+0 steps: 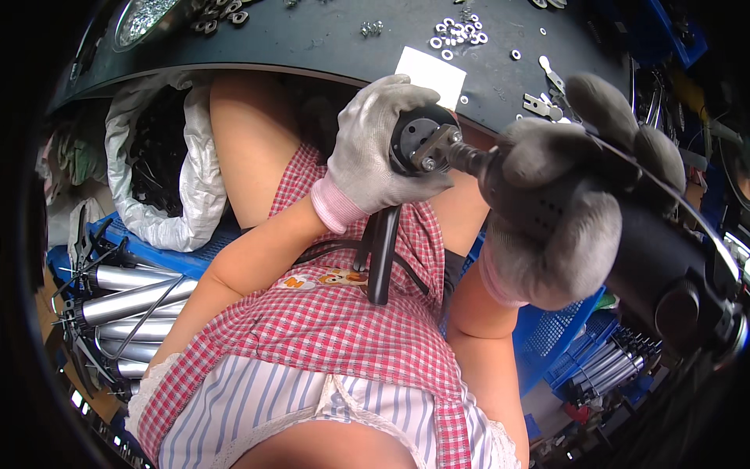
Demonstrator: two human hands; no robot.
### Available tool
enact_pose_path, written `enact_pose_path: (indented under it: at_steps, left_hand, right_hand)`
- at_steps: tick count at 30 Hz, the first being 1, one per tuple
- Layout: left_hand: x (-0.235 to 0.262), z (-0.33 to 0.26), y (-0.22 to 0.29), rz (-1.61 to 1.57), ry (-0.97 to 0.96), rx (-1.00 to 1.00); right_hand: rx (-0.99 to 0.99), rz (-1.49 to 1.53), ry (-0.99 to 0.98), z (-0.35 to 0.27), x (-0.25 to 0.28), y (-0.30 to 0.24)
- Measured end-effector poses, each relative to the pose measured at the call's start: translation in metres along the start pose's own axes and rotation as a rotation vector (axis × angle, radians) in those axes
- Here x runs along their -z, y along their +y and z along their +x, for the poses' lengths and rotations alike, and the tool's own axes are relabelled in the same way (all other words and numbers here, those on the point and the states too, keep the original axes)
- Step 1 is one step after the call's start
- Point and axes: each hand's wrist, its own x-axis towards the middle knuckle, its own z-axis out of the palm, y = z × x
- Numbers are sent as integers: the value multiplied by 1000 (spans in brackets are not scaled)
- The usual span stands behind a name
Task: Assembling a mechanical device, specifically a caulking gun frame, using various components and a pneumatic screwdriver.
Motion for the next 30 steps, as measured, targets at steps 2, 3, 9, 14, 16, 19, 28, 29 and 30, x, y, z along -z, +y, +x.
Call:
enact_pose_path:
  at_steps: [2,3,9,14,16,19,28,29,30]
  left_hand:
    - [-1,0,0,-2,5,11]
    - [-1,0,1,-9,10,4]
    - [-3,-2,-2,-28,48,-16]
    - [-4,-3,-2,7,44,-13]
    - [-6,-3,-3,-22,34,-7]
    - [-4,-3,-3,-33,16,14]
    - [-4,-6,-3,-14,36,-9]
    - [-5,-5,-3,-13,38,-15]
    - [-5,-6,-2,-11,39,-8]
  right_hand:
    - [14,168,-97,5,6,10]
    - [-1,157,-95,7,4,9]
    - [-16,-129,-21,21,-17,13]
    - [-28,-167,25,18,-28,11]
    - [22,-93,-79,20,-20,15]
    - [45,-123,-99,26,-18,22]
    - [-110,-98,-98,35,-17,21]
    - [-130,-186,-100,37,-14,20]
    - [-150,-275,-102,38,-13,20]
